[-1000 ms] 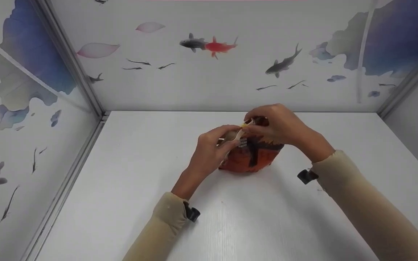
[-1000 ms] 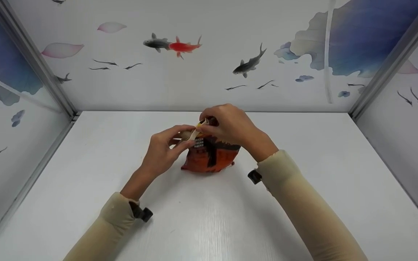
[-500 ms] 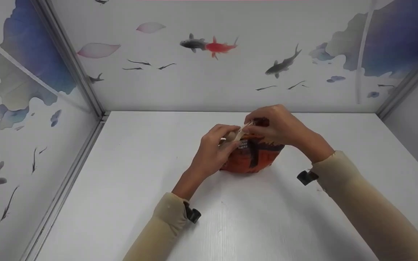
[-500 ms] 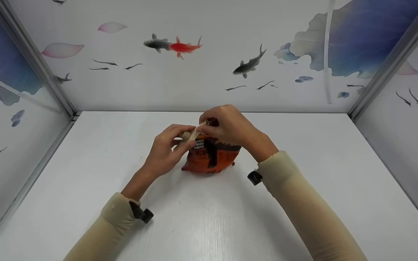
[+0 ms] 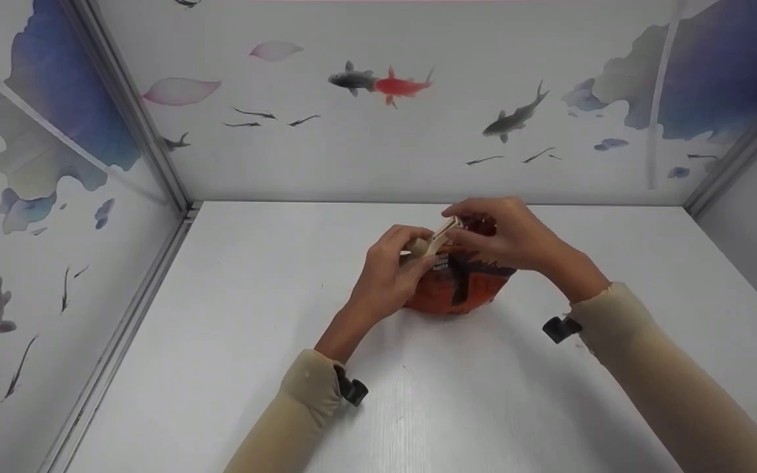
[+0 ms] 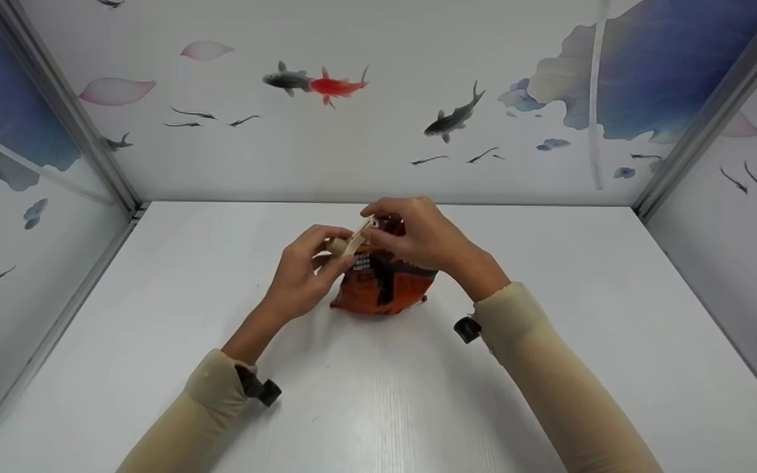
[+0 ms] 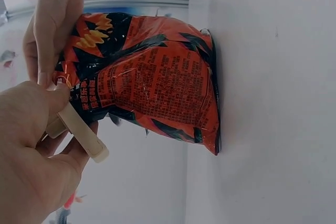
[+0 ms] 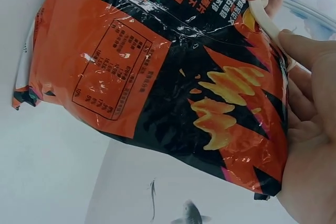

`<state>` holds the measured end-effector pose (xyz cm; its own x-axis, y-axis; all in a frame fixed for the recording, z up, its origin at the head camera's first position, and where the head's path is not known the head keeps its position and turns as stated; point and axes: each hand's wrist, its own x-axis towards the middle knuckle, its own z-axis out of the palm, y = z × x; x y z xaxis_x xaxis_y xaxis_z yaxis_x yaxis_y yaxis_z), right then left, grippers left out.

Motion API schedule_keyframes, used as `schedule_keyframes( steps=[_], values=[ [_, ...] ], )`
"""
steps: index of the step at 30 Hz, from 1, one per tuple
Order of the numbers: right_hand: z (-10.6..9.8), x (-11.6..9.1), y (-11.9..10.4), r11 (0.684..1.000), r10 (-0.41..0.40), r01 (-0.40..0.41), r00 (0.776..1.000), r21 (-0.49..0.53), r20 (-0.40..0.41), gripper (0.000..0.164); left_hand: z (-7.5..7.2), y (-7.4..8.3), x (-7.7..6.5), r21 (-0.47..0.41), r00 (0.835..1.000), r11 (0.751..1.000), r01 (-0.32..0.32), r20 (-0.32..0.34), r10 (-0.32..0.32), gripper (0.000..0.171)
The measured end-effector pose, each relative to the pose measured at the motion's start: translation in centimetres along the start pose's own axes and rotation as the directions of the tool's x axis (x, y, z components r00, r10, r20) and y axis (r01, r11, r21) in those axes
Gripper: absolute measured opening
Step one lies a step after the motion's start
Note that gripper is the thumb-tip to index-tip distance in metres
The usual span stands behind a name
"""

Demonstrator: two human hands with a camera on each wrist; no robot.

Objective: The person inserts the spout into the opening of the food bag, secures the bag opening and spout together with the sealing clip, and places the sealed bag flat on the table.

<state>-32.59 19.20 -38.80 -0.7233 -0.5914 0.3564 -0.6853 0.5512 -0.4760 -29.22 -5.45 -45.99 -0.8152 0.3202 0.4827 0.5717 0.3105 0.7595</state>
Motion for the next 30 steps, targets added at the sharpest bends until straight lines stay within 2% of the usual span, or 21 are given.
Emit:
schedule_keyframes(
  steps=[6,13,20,30],
  values=[
    [0.5,-0.3,0.3,0.994,0.079,-0.078,0.997,0.072,-0.013,0.030,0.0,-0.2,0.0,-0.052,1.000,0.998,0.023,-0.002,-0.024,0.031],
    [1.1,-0.5,0.7,0.994,0.048,-0.046,0.999,0.095,-0.024,0.021,0.0,-0.4,0.0,-0.096,1.000,0.995,0.000,0.000,0.000,0.032],
    [0.9,-0.4,0.4,0.991,0.069,-0.069,0.998,0.112,0.007,0.019,-0.1,-0.5,0.1,-0.099,1.000,0.995,-0.016,0.000,0.016,0.032],
    [1.3,-0.4,0.4,0.985,0.093,-0.093,0.996,0.143,0.004,0.017,0.1,-0.7,0.1,-0.117,1.000,0.993,-0.005,-0.001,0.005,0.031]
  ],
)
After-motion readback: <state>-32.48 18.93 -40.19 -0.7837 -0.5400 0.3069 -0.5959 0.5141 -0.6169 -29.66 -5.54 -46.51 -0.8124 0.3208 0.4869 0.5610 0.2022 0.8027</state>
